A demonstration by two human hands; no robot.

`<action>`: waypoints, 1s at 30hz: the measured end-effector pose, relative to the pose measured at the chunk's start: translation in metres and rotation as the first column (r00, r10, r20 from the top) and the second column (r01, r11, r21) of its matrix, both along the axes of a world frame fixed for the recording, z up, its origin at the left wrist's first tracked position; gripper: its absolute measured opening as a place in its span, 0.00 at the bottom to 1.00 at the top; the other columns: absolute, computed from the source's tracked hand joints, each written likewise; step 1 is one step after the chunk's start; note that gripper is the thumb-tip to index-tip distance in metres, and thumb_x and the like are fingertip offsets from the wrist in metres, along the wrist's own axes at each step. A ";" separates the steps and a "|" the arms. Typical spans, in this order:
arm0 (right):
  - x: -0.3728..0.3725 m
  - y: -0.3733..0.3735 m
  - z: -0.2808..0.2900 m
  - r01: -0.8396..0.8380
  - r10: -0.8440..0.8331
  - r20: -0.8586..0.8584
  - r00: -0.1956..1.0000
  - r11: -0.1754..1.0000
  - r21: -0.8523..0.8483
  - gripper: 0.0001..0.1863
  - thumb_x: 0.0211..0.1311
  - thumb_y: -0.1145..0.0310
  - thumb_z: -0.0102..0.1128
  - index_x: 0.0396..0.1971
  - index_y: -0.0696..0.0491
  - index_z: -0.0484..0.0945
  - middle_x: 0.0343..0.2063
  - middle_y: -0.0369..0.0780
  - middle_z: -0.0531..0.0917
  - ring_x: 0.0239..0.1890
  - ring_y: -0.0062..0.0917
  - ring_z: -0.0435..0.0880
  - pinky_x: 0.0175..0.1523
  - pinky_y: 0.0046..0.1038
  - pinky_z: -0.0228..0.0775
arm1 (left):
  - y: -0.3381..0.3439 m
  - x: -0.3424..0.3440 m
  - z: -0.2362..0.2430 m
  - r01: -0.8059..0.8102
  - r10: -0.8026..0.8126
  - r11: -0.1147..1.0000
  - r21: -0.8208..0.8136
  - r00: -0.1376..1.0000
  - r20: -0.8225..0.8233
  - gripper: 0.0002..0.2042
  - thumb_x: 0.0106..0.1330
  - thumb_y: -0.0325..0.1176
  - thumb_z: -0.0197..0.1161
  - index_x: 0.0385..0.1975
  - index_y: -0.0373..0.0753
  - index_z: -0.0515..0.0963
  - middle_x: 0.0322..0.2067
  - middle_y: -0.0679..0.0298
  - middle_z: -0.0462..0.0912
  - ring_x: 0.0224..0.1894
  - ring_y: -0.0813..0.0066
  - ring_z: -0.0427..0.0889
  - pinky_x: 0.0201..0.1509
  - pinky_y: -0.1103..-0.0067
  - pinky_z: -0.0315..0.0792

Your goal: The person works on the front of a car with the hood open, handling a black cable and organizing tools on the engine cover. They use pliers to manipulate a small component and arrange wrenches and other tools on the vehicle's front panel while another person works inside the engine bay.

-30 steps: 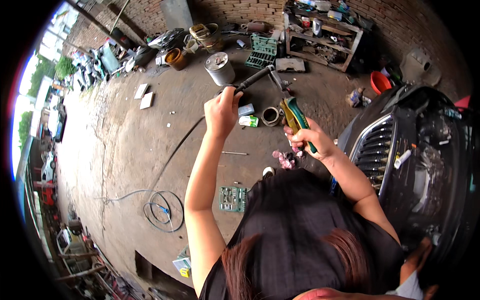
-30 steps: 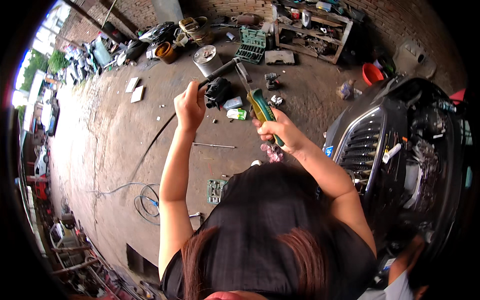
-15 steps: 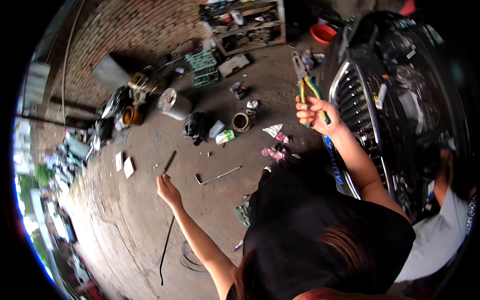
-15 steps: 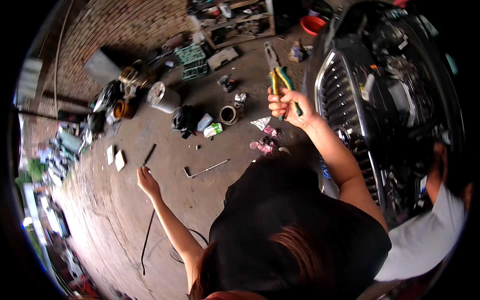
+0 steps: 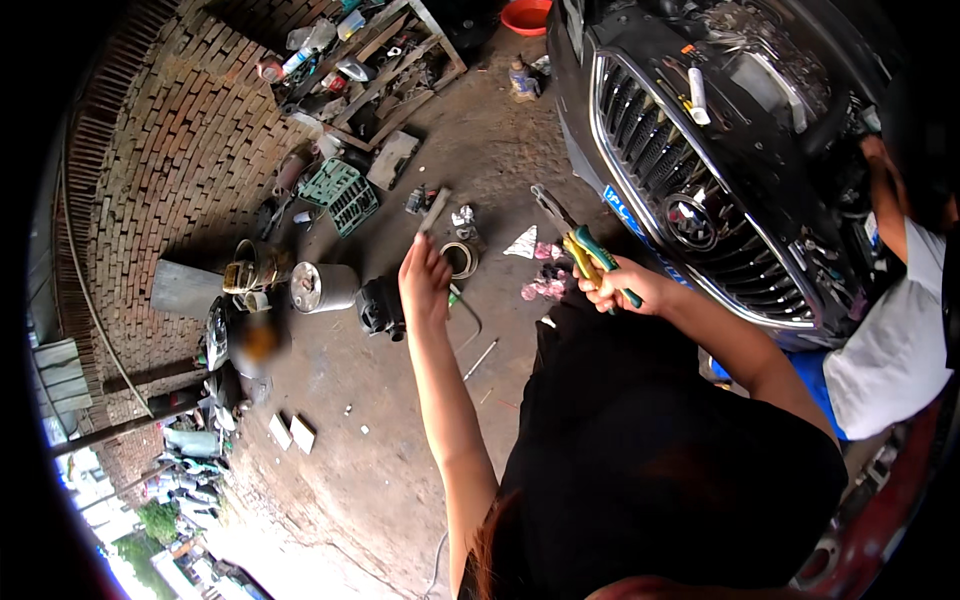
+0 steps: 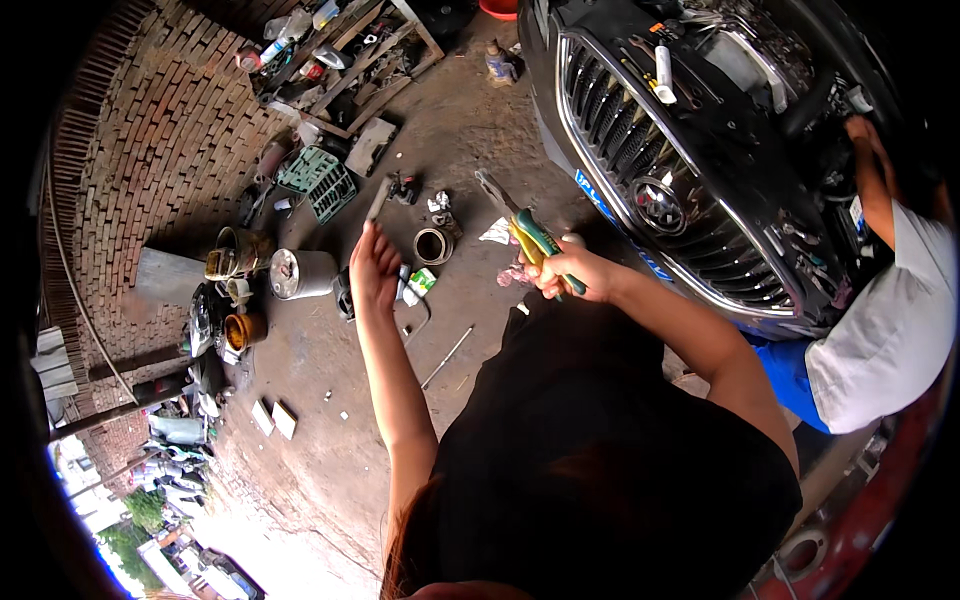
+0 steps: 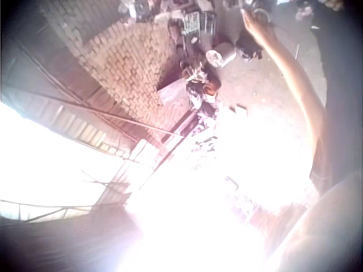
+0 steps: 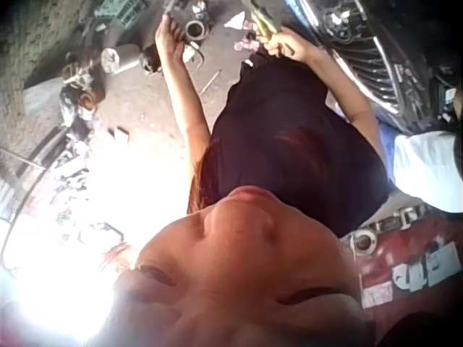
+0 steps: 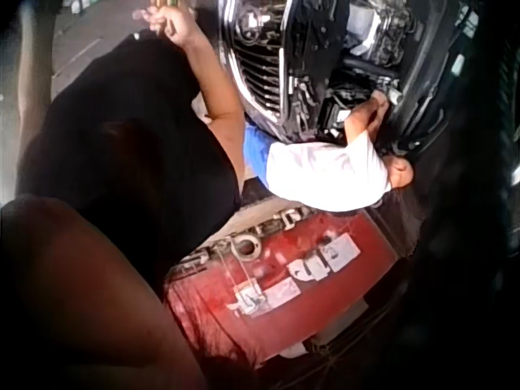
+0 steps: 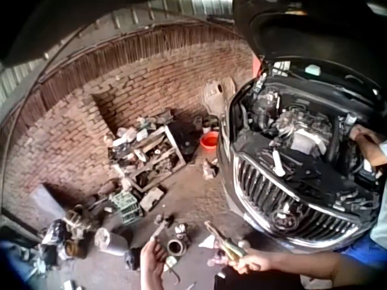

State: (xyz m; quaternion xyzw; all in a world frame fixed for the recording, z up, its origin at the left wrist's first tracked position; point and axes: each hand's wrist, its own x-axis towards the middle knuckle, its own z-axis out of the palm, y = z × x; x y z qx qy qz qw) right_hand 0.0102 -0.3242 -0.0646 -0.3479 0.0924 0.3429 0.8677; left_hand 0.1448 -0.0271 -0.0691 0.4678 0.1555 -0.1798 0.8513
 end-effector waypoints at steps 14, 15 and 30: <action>-0.012 -0.145 -0.042 0.357 -0.391 0.057 0.919 0.759 -0.544 0.24 0.46 0.71 0.59 0.46 0.57 0.64 0.31 0.37 0.72 0.28 0.20 0.72 0.33 0.23 0.67 | -0.174 0.082 -0.042 0.221 -0.252 0.960 -0.171 0.950 -0.186 0.11 0.70 0.42 0.54 0.32 0.41 0.72 0.14 0.78 0.55 0.13 0.88 0.48 0.14 0.86 0.43; -0.021 -0.162 -0.054 0.358 -0.390 0.137 0.911 0.579 -0.732 0.26 0.45 0.69 0.60 0.45 0.58 0.63 0.31 0.40 0.74 0.30 0.27 0.75 0.36 0.28 0.68 | -0.189 0.079 -0.049 0.237 -0.269 0.957 -0.167 0.940 -0.211 0.11 0.70 0.41 0.54 0.32 0.41 0.72 0.14 0.77 0.55 0.13 0.89 0.48 0.14 0.86 0.43; -0.025 -0.323 -0.015 -0.172 -0.131 -0.130 0.983 -0.403 -0.899 0.34 0.43 0.63 0.65 0.49 0.63 0.61 0.47 0.54 0.71 0.51 0.47 0.73 0.55 0.42 0.66 | -0.326 0.065 -0.055 0.432 -0.430 0.901 -0.041 0.874 -0.226 0.09 0.70 0.39 0.55 0.31 0.40 0.71 0.15 0.77 0.56 0.14 0.88 0.49 0.16 0.85 0.44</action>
